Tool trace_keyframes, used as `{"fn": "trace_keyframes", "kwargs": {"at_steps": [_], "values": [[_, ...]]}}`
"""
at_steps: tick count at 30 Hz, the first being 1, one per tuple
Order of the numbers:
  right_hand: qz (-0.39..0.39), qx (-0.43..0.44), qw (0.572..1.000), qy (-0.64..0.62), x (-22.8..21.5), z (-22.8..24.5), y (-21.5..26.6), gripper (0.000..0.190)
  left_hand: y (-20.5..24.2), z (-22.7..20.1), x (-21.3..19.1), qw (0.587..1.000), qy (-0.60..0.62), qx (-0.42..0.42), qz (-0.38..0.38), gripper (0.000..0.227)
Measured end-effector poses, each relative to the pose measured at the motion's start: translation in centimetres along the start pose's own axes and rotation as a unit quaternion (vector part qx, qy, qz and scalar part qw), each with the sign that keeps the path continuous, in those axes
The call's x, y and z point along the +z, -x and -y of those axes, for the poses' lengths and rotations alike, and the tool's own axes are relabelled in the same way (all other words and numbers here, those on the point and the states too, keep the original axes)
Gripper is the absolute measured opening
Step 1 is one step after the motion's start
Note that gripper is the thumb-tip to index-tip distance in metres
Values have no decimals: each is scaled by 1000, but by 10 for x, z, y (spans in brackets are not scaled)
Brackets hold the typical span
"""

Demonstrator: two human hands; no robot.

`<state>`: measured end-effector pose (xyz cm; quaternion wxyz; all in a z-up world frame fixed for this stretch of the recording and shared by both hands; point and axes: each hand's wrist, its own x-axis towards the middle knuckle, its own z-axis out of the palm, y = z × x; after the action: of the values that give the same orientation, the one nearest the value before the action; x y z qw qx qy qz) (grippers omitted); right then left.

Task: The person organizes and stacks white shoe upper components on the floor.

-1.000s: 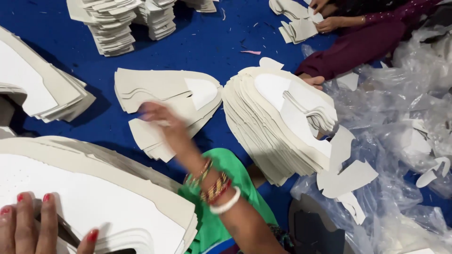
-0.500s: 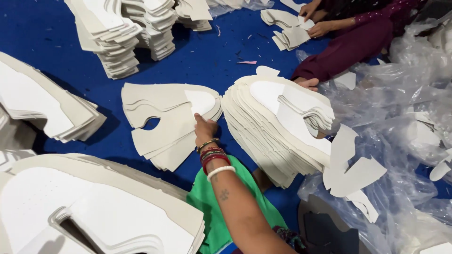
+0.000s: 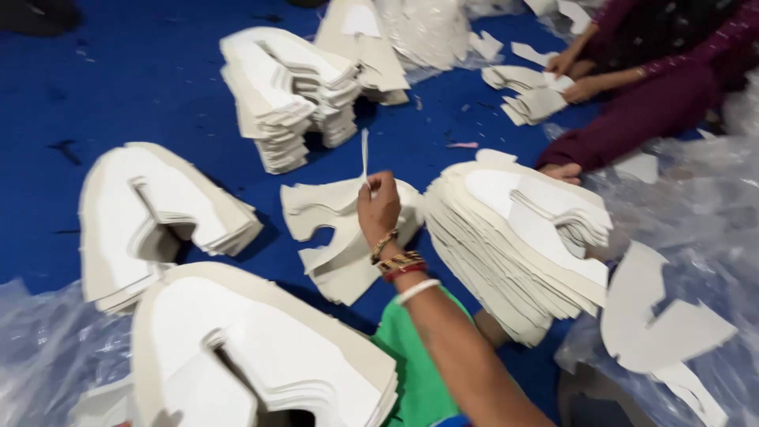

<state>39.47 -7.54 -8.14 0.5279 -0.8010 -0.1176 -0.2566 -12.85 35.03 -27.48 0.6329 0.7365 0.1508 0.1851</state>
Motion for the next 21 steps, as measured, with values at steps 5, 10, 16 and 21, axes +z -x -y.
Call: {"fn": "trace_keyframes", "kwargs": {"at_steps": [5,10,16,21], "values": [[79,-209,959,-175,-90,171,-37,15,102,-26,41,990,132,-40,-34,67],[190,-283,899,-275,-190,285,-51,26,87,-253,204,955,-34,44,-290,61],[367,-195,852,-317,-179,302,-42,33,100,-320,224,937,-47,5,-346,53],[523,-19,768,-369,-98,254,26,42,114,-304,207,938,-37,-58,-341,49]]}}
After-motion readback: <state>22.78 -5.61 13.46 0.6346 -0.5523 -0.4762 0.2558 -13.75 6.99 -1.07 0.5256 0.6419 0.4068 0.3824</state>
